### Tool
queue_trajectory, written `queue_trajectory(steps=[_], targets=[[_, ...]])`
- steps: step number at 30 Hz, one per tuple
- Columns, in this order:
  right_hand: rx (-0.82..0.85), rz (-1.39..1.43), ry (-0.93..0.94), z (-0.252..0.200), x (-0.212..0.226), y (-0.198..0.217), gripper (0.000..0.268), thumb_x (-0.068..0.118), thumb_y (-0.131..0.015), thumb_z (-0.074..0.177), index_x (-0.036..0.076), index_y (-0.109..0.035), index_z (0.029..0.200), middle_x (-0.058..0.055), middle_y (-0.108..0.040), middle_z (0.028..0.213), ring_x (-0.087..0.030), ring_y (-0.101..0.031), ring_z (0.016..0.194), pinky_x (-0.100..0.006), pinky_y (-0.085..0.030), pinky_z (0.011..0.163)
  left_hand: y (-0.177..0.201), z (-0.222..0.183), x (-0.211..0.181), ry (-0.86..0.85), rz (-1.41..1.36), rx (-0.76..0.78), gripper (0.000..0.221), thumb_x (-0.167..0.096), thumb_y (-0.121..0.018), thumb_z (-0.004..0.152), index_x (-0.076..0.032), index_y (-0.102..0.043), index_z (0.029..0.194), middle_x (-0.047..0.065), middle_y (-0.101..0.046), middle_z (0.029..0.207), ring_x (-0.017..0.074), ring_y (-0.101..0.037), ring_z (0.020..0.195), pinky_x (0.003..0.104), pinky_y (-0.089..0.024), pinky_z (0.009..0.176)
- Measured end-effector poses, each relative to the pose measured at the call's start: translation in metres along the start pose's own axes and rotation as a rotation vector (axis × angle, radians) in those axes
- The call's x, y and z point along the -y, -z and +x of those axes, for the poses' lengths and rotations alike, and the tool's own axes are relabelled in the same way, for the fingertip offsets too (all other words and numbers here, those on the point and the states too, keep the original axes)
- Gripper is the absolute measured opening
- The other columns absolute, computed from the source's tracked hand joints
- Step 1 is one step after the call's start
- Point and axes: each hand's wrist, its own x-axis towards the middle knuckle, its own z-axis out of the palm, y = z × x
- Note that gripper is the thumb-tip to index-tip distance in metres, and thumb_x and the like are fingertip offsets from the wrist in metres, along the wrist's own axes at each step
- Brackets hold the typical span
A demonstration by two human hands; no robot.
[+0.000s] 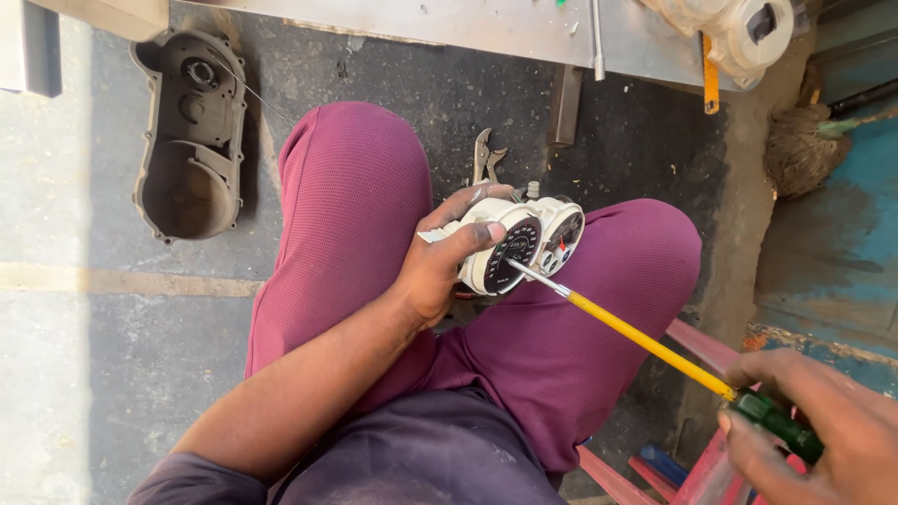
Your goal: Repairing and reassembling a motorcycle instrument cluster/speedometer unit.
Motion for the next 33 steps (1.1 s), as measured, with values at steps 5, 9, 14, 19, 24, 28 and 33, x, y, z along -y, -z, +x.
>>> queue_trajectory(steps=[5,9,14,19,24,28,33], targets=[[-0.444,-0.235,0.656,-0.013,-0.018,-0.01,0.037,0.021,-0.076,0.073,0.016,-0.077,0.11,-0.007,-0.069,0.085,-0.02,-0.068,0.074,-0.034,-0.056,0.073,-0.002,0.002,0.001,0.024,-0.032,-0.037,0.058,-0.021,-0.069,0.084,-0.003,-0.059,0.138,0.014,-0.071,0.117,0.0207,-0.072,0.101,0.032,-0.061,0.086],[-0.55,-0.71,0.965,-0.01,-0.044,-0.014,0.046,0.0,-0.078,0.081,0.021,-0.076,0.123,-0.011,-0.065,0.085,-0.02,-0.053,0.06,-0.036,-0.05,0.055,0.002,0.003,0.004,0.004,-0.015,-0.006,0.058,-0.02,-0.07,0.086,-0.002,-0.059,0.14,0.015,-0.071,0.117,0.0201,-0.071,0.101,0.03,-0.061,0.088],[-0.31,-0.81,0.92,-0.004,-0.042,-0.004,0.054,0.009,-0.075,0.082,0.026,-0.071,0.133,-0.01,-0.061,0.081,-0.016,-0.049,0.054,-0.036,-0.045,0.047,0.0,0.003,0.002,0.013,-0.04,-0.021,0.058,-0.02,-0.069,0.084,-0.003,-0.059,0.138,0.014,-0.071,0.117,0.0203,-0.073,0.1,0.032,-0.062,0.086],[-0.31,-0.508,0.806,-0.009,-0.016,0.0,0.054,0.022,-0.073,0.075,0.022,-0.075,0.129,-0.009,-0.063,0.085,-0.017,-0.064,0.067,-0.035,-0.051,0.056,-0.001,0.004,0.0,0.012,-0.006,-0.034,0.056,-0.018,-0.069,0.085,-0.003,-0.059,0.137,0.016,-0.072,0.118,0.0207,-0.073,0.1,0.032,-0.062,0.088],[-0.125,0.203,0.279,-0.009,0.004,-0.008,0.039,0.033,-0.076,0.089,0.017,-0.081,0.124,0.001,-0.077,0.085,-0.009,-0.071,0.072,-0.026,-0.054,0.058,0.007,0.009,0.009,-0.072,0.062,-0.008,0.055,-0.015,-0.067,0.087,-0.001,-0.06,0.139,0.015,-0.07,0.123,0.0216,-0.072,0.108,0.033,-0.06,0.095],[0.208,0.632,-0.015,-0.004,-0.039,-0.069,0.039,0.023,-0.072,0.097,0.013,-0.072,0.135,-0.015,-0.062,0.09,-0.02,-0.054,0.078,-0.037,-0.051,0.065,-0.001,-0.003,-0.011,-0.06,-0.131,0.085,0.062,-0.023,-0.067,0.085,-0.003,-0.051,0.142,0.02,-0.065,0.127,0.0288,-0.068,0.109,0.042,-0.059,0.094],[-0.081,0.523,0.526,-0.005,-0.062,-0.156,0.034,0.03,-0.074,0.085,0.009,-0.072,0.112,-0.005,-0.075,0.099,-0.018,-0.073,0.094,-0.033,-0.057,0.081,-0.002,-0.027,-0.035,-0.282,-0.414,0.377,0.07,-0.036,-0.073,0.089,-0.003,-0.049,0.146,0.021,-0.052,0.147,0.0329,-0.057,0.139,0.047,-0.051,0.12]])
